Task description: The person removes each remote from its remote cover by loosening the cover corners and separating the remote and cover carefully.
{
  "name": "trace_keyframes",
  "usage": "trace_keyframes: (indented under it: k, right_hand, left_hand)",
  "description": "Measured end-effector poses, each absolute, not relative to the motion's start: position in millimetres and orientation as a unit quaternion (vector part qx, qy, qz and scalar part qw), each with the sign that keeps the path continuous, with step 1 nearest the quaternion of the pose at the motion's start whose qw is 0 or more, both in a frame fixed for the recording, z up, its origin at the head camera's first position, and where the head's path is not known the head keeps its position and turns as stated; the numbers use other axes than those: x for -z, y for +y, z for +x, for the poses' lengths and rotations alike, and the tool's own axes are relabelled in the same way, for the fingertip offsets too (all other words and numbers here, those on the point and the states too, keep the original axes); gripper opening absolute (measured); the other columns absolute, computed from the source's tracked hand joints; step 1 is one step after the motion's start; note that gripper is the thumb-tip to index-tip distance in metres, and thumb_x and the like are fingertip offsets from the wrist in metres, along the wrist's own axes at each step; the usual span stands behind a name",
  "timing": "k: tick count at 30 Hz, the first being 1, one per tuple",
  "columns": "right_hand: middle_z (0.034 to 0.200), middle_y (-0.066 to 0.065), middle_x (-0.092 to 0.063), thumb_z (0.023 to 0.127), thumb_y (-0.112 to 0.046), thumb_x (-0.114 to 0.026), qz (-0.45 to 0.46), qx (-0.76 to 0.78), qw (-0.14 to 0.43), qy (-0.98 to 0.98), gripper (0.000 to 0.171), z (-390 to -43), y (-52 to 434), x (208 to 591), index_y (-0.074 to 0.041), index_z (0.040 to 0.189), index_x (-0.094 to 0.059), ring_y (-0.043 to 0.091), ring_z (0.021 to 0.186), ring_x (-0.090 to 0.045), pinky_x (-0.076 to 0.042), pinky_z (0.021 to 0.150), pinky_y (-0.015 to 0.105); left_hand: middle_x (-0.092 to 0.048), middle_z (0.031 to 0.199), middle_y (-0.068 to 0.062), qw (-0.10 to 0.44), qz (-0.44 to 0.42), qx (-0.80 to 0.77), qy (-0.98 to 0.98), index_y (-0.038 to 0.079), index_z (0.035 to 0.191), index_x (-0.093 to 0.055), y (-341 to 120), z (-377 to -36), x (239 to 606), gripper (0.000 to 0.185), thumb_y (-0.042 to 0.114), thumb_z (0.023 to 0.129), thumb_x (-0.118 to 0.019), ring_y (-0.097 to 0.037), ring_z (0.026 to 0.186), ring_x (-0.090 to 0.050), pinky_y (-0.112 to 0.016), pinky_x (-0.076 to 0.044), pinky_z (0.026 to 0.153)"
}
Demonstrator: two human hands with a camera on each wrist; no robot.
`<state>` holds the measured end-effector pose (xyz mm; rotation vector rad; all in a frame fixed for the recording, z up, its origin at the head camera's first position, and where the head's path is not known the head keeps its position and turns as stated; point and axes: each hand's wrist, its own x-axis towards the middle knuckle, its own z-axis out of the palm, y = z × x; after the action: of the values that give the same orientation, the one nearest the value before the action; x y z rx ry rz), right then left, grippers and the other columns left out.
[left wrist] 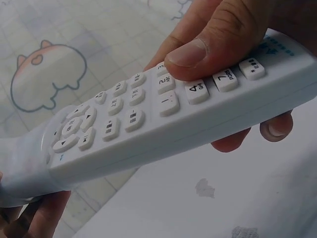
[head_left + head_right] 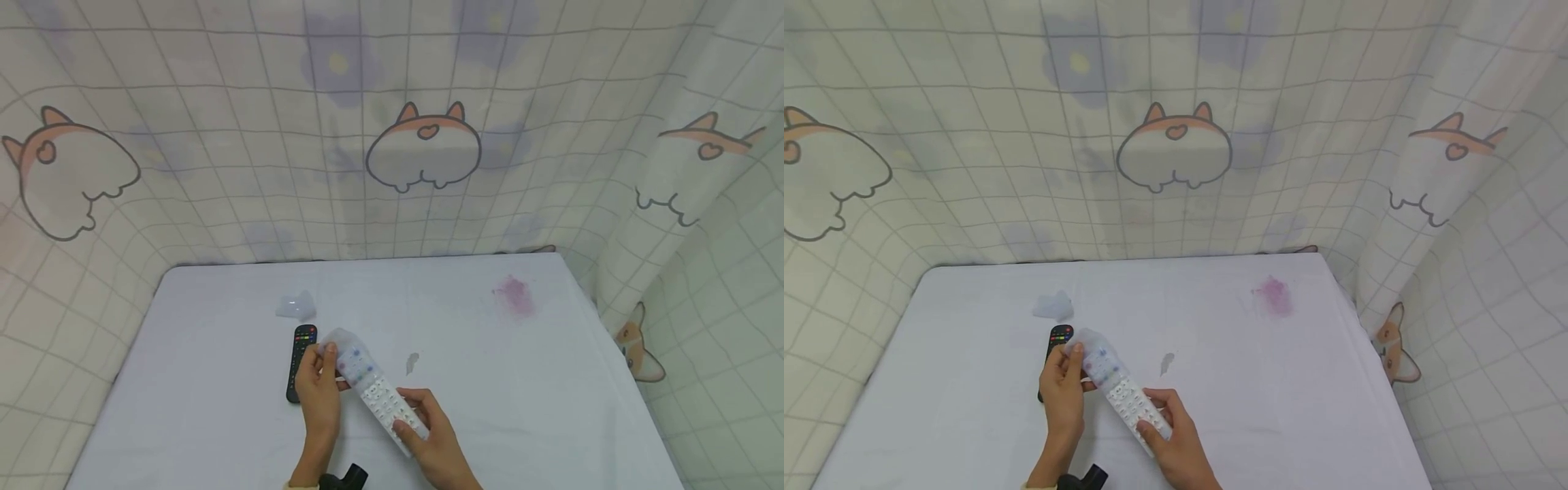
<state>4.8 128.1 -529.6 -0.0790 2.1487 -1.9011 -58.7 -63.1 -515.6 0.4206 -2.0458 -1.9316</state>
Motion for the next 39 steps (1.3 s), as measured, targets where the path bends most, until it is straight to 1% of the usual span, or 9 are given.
trace_keyframes:
  k: [4,7,14,22,30,33,36,39]
  right_hand:
    - [0.134,0.02,-0.059,0.1,-0.021,-0.071,-0.033,0.663,0.138,0.735,0.05,6,128,529,-0.009,0.143,-0.048,0.006,0.105,-0.065,-0.059,0.085,0.022]
    - [0.132,0.021,-0.06,0.101,-0.02,-0.07,-0.039,0.664,0.133,0.734,0.049,7,128,528,-0.007,0.143,-0.048,0.006,0.104,-0.065,-0.059,0.084,0.022]
    - [0.132,0.021,-0.061,0.101,-0.019,-0.07,-0.04,0.665,0.131,0.734,0.048,9,127,529,-0.007,0.142,-0.049,0.005,0.105,-0.065,-0.059,0.085,0.022]
    - [0.133,0.021,-0.058,0.102,-0.022,-0.069,-0.038,0.666,0.145,0.731,0.049,12,127,528,-0.006,0.144,-0.047,0.006,0.107,-0.065,-0.059,0.086,0.022]
    - [0.133,0.022,-0.059,0.102,-0.021,-0.069,-0.043,0.662,0.139,0.735,0.049,12,128,531,-0.007,0.144,-0.048,0.006,0.106,-0.066,-0.059,0.085,0.022]
    - [0.132,0.02,-0.059,0.101,-0.02,-0.07,-0.039,0.658,0.133,0.74,0.048,12,129,531,-0.009,0.142,-0.049,0.006,0.103,-0.065,-0.059,0.083,0.022]
    - [0.133,0.018,-0.06,0.099,-0.018,-0.072,-0.03,0.656,0.128,0.743,0.047,11,133,532,-0.01,0.141,-0.051,0.007,0.103,-0.065,-0.058,0.084,0.022]
    - [0.136,0.015,-0.061,0.098,-0.018,-0.074,-0.016,0.654,0.122,0.747,0.046,8,139,532,-0.012,0.139,-0.055,0.007,0.108,-0.064,-0.057,0.089,0.021]
  left_hand:
    - [-0.071,0.092,-0.009,0.156,0.147,0.678,-0.703,0.005,0.107,-0.061,-63,-59,514,0.03,0.034,0.108,-0.057,-0.012,0.069,-0.07,-0.031,-0.06,0.054]
    - [-0.072,0.09,-0.009,0.158,0.15,0.683,-0.698,0.004,0.106,-0.062,-63,-60,514,0.028,0.032,0.108,-0.058,-0.012,0.067,-0.069,-0.032,-0.06,0.053]
    - [-0.072,0.087,-0.012,0.156,0.163,0.684,-0.694,-0.001,0.106,-0.062,-64,-62,515,0.031,0.029,0.108,-0.058,-0.01,0.064,-0.068,-0.028,-0.059,0.053]
    - [-0.072,0.083,-0.008,0.159,0.169,0.694,-0.682,-0.003,0.106,-0.064,-66,-62,518,0.031,0.028,0.108,-0.059,-0.01,0.061,-0.066,-0.029,-0.059,0.051]
    - [-0.072,0.082,-0.005,0.159,0.171,0.697,-0.679,-0.003,0.108,-0.064,-68,-62,518,0.032,0.029,0.108,-0.059,-0.01,0.061,-0.066,-0.028,-0.059,0.052]
    - [-0.072,0.082,-0.004,0.147,0.175,0.698,-0.678,-0.003,0.108,-0.064,-67,-62,517,0.032,0.029,0.107,-0.06,-0.009,0.062,-0.067,-0.028,-0.059,0.053]
    - [-0.072,0.084,-0.006,0.125,0.169,0.702,-0.681,-0.002,0.107,-0.064,-68,-63,515,0.031,0.029,0.106,-0.062,-0.011,0.065,-0.069,-0.029,-0.061,0.055]
    - [-0.073,0.093,-0.012,0.086,0.144,0.71,-0.684,0.0,0.112,-0.063,-70,-63,513,0.03,0.03,0.107,-0.062,-0.013,0.07,-0.072,-0.033,-0.063,0.06]
